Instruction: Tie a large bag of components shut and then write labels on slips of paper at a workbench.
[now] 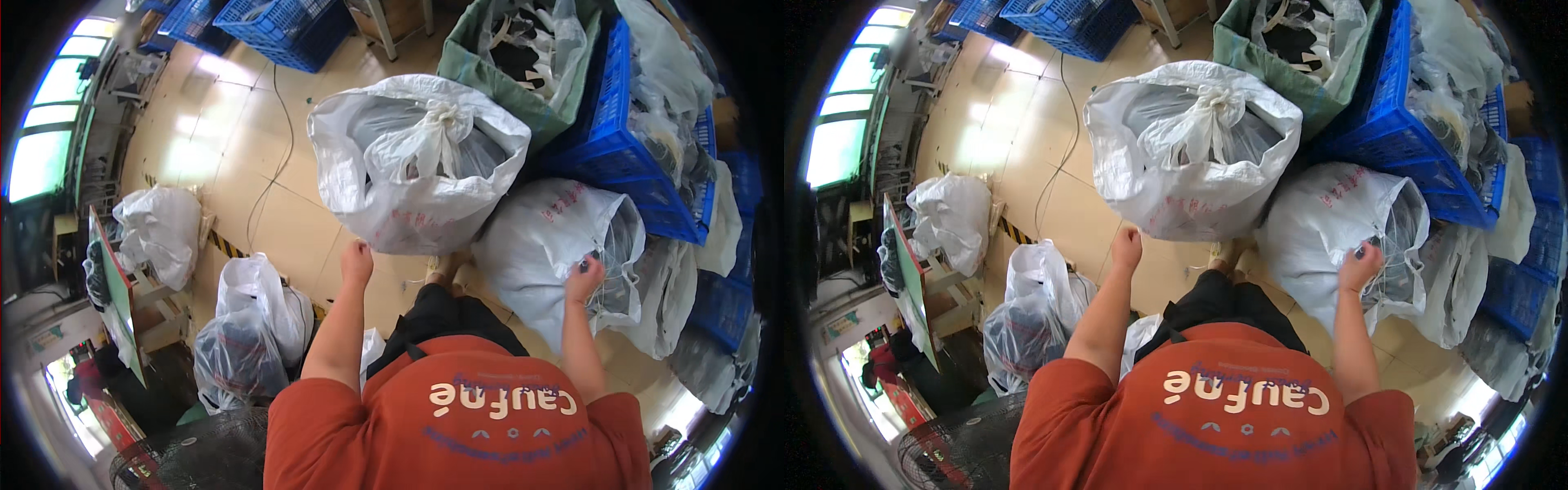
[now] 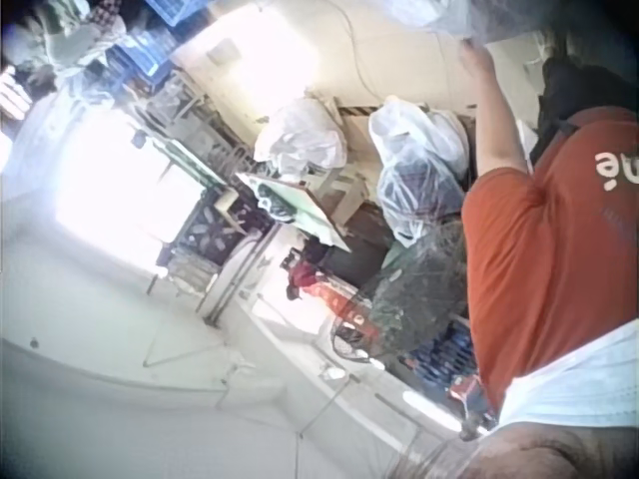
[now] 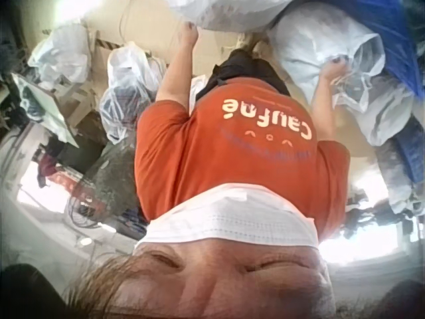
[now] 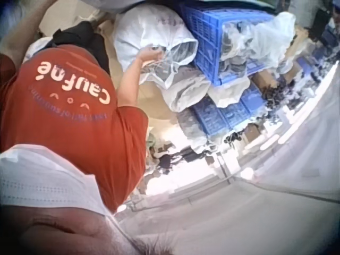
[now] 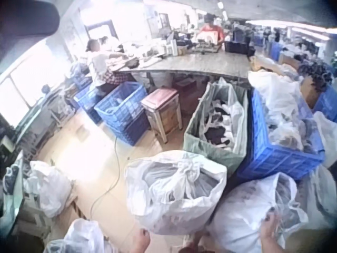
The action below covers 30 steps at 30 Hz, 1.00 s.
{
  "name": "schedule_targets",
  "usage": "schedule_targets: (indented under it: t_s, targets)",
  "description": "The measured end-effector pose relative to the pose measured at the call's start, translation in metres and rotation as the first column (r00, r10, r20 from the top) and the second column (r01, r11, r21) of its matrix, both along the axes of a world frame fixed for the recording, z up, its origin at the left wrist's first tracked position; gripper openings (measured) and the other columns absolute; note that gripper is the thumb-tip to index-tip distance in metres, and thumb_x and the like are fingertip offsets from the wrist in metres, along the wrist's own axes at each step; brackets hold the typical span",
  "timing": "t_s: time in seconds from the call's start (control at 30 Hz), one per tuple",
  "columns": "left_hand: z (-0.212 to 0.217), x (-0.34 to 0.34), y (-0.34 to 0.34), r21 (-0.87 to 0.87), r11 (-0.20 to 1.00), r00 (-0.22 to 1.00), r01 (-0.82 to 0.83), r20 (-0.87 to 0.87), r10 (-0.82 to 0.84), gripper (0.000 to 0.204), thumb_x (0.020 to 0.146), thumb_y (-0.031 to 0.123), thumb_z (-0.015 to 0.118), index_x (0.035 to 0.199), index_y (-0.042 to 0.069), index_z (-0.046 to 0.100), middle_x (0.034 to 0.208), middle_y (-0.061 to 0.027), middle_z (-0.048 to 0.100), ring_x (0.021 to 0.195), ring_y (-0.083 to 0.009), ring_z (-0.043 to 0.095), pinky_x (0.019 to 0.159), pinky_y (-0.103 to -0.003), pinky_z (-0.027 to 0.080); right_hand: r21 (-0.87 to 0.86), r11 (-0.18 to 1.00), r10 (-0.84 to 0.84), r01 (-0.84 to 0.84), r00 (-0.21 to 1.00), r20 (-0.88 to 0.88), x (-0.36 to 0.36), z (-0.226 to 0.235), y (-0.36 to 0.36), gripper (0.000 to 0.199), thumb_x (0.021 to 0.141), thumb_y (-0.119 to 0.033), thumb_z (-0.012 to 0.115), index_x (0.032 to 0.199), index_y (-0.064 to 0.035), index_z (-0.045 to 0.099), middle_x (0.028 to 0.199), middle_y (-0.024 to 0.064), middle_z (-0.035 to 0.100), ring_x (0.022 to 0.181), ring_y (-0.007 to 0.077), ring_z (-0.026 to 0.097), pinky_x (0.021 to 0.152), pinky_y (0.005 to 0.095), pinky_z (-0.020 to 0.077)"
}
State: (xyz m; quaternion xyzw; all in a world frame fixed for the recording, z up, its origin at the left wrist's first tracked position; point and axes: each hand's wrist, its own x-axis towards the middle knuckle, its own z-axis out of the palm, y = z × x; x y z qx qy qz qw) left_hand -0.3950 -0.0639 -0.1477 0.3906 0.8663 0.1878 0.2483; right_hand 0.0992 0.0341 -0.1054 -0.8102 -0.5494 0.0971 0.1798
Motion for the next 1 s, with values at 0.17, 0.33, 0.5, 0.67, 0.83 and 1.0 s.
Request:
schedule_targets:
  t_s: [0.17,0.33,0.5,0.67,0.83,1.0]
  targets:
    - [-0.075,0.002,-0.153,-0.540,0.795,0.956,0.275,0.242,-0.166,0.018,0.077,0.016,0.055,0.080,0.002,0.065,0.089,-0.0209,0.062,0.083,-0.0328,0.061,0.071,-0.042,0.048,-0.279,0.888,0.393,-0.365,0.918,0.048,-0.069,-0.034,-0.077,0.034,0.063,-0.012,0.067,0.096,-0.0110,0.058,0.121,0.0183,0.040,0.116,0.0381,0.034,0.099,0.0495,0.0255]
    - [-0.152,0.027,-0.204,-0.590,0.694,0.910,0.414,0.284,-0.301,0.035,0.083,0.030,0.046,0.102,0.007,0.063,0.106,-0.0152,0.061,0.099,-0.0316,0.057,0.084,-0.041,0.046,-0.376,0.892,0.366,-0.251,0.889,0.275,-0.072,-0.036,-0.127,0.042,0.059,-0.015,0.064,0.101,-0.0131,0.059,0.135,0.0170,0.026,0.125,0.0478,0.016,0.099,0.0609,0.0191]
    - [-0.213,0.075,-0.109,-0.637,0.631,0.857,0.443,0.506,-0.091,0.056,0.073,0.021,0.064,0.121,-0.002,0.047,0.118,-0.0233,0.052,0.112,-0.0328,0.050,0.095,-0.038,0.039,-0.548,0.644,0.642,-0.533,0.767,0.008,-0.091,-0.018,-0.162,0.040,0.069,-0.025,0.065,0.107,-0.0138,0.058,0.137,0.0167,0.027,0.129,0.0442,0.013,0.099,0.0599,0.0195]
    - [-0.298,0.100,-0.060,-0.532,0.653,0.754,0.539,0.650,-0.093,0.068,0.074,0.032,0.061,0.128,-0.004,0.038,0.124,-0.0256,0.046,0.118,-0.0328,0.044,0.098,-0.037,0.036,-0.644,0.305,0.626,-0.701,0.658,-0.420,-0.107,-0.059,-0.151,0.038,0.075,-0.032,0.062,0.106,-0.0103,0.058,0.128,0.0127,0.042,0.121,0.0333,0.033,0.099,0.0465,0.0277]
    - [-0.315,0.123,-0.041,-0.656,0.387,0.760,0.648,0.527,-0.380,0.054,0.077,0.031,0.058,0.124,0.008,0.047,0.113,-0.0198,0.056,0.101,-0.0305,0.056,0.087,-0.040,0.044,-0.704,0.401,0.543,-0.586,0.771,-0.333,-0.117,-0.081,-0.127,0.035,0.072,-0.030,0.065,0.100,-0.0101,0.060,0.116,0.0099,0.047,0.110,0.0325,0.039,0.094,0.0456,0.0315]
    - [-0.320,0.123,-0.043,-0.563,0.383,0.681,0.733,0.599,-0.422,0.051,0.077,0.031,0.058,0.121,0.009,0.049,0.111,-0.0187,0.057,0.098,-0.0304,0.057,0.085,-0.040,0.045,-0.693,0.462,0.533,-0.553,0.798,-0.281,-0.107,-0.091,-0.124,0.033,0.068,-0.025,0.067,0.096,-0.0100,0.060,0.111,0.0090,0.047,0.106,0.0327,0.039,0.090,0.0449,0.0329]
